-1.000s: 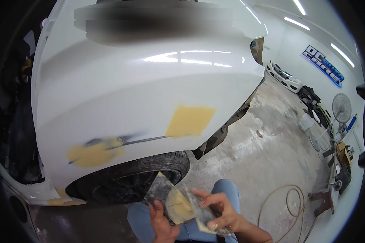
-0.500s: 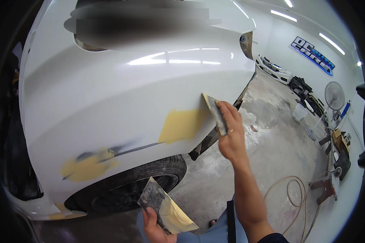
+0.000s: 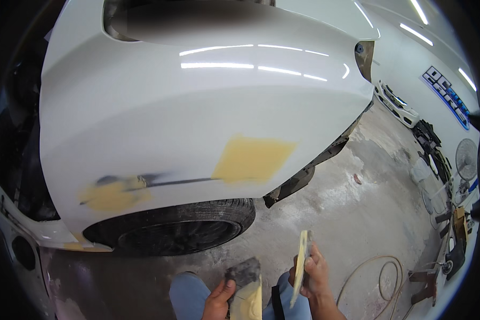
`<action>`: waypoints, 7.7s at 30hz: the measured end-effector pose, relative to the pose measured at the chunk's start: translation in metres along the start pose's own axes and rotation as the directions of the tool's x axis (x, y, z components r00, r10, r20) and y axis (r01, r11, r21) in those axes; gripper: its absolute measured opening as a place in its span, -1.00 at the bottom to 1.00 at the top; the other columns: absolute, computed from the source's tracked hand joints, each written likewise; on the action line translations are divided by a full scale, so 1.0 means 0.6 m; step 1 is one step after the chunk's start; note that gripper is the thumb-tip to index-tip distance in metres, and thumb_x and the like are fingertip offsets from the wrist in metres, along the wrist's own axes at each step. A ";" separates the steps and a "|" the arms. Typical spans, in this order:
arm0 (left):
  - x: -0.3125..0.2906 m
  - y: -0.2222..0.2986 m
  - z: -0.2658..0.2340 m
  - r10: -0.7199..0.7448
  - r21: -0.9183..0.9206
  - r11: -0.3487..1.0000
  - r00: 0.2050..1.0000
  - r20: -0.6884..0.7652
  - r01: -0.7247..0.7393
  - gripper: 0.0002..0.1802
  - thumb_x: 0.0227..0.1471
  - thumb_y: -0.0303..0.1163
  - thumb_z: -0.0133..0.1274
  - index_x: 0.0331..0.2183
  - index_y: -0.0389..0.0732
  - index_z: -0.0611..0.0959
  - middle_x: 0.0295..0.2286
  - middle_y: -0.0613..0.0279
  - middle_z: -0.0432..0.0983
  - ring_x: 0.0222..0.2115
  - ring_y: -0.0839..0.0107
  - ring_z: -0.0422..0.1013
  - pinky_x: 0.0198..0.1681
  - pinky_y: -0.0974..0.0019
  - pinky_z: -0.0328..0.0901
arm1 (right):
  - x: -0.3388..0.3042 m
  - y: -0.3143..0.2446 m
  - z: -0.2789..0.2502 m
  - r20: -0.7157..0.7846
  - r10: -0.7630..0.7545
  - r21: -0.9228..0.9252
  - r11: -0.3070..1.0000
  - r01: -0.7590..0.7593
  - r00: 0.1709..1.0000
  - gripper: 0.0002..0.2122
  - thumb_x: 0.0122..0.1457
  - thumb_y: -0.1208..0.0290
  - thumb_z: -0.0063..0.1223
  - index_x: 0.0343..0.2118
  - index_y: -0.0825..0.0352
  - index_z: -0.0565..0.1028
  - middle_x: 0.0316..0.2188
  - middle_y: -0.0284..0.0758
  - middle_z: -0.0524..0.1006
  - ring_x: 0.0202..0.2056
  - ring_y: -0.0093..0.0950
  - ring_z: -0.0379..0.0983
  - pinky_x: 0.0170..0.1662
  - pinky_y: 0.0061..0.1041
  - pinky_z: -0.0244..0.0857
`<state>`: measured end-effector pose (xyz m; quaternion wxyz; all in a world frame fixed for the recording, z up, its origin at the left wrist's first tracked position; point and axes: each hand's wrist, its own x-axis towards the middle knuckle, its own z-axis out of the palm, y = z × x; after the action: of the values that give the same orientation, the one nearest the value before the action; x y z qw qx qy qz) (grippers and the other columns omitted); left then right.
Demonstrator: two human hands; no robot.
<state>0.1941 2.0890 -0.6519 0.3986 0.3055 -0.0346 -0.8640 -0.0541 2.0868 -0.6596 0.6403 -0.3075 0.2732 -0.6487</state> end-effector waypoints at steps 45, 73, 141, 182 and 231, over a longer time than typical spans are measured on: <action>-0.145 0.211 -0.088 0.969 0.135 0.238 0.225 -0.100 -0.962 -0.55 0.48 -0.19 -0.09 0.22 -0.26 0.38 0.11 0.11 0.47 0.09 0.32 0.46 0.18 0.19 0.38 | 0.015 0.034 0.206 0.287 -0.488 -0.920 0.101 0.380 0.824 -0.47 0.00 0.31 0.38 0.11 0.25 0.62 0.05 -0.12 0.50 0.10 -0.11 0.42 0.19 -0.18 0.31; -0.060 0.191 -0.514 0.823 0.060 0.416 0.347 -0.450 -0.907 -0.09 0.31 0.08 0.14 0.41 -0.22 0.16 0.30 0.02 0.23 0.26 0.08 0.30 0.25 0.06 0.34 | 0.159 0.171 0.551 0.596 -0.565 -0.803 -0.420 0.423 0.570 -0.42 -0.06 0.16 0.29 0.12 0.14 0.59 0.14 -0.19 0.44 0.18 -0.11 0.31 0.10 -0.03 0.23; 0.011 0.185 -0.670 0.809 -0.035 0.510 0.494 -0.318 -0.859 -0.30 0.39 -0.02 0.01 0.36 -0.16 0.26 0.26 0.14 0.33 0.25 0.12 0.32 0.31 0.00 0.27 | 0.190 0.170 0.439 0.531 -0.667 -0.844 -0.473 0.253 0.523 -0.30 -0.15 0.12 0.42 0.18 0.08 0.58 0.19 -0.24 0.39 0.21 -0.21 0.35 0.11 -0.11 0.11; 0.001 0.184 -0.650 0.856 -0.052 0.454 0.452 -0.249 -0.889 -0.35 0.39 0.00 0.02 0.30 -0.16 0.32 0.20 0.15 0.39 0.20 0.14 0.38 0.27 0.02 0.33 | 0.231 0.206 0.432 0.552 -0.700 -0.834 -0.449 0.322 0.453 -0.32 -0.17 0.08 0.40 0.15 0.03 0.61 0.14 -0.23 0.43 0.30 -0.14 0.32 0.04 0.03 0.15; -0.001 0.176 -0.653 0.841 -0.128 0.479 0.496 -0.216 -0.868 -0.42 0.39 0.00 0.02 0.28 -0.06 0.41 0.17 0.26 0.46 0.18 0.17 0.41 0.25 0.02 0.34 | 0.143 0.185 0.429 0.252 -0.653 -0.875 0.162 0.457 0.714 -0.34 0.09 0.14 0.26 0.28 0.28 0.49 0.23 -0.19 0.38 0.20 -0.18 0.36 0.10 -0.33 0.31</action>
<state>0.4825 2.0897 -0.9371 0.8084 0.2540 -0.0617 -0.5274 0.2132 2.0081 -0.5682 0.0574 -0.6149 0.4987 -0.6082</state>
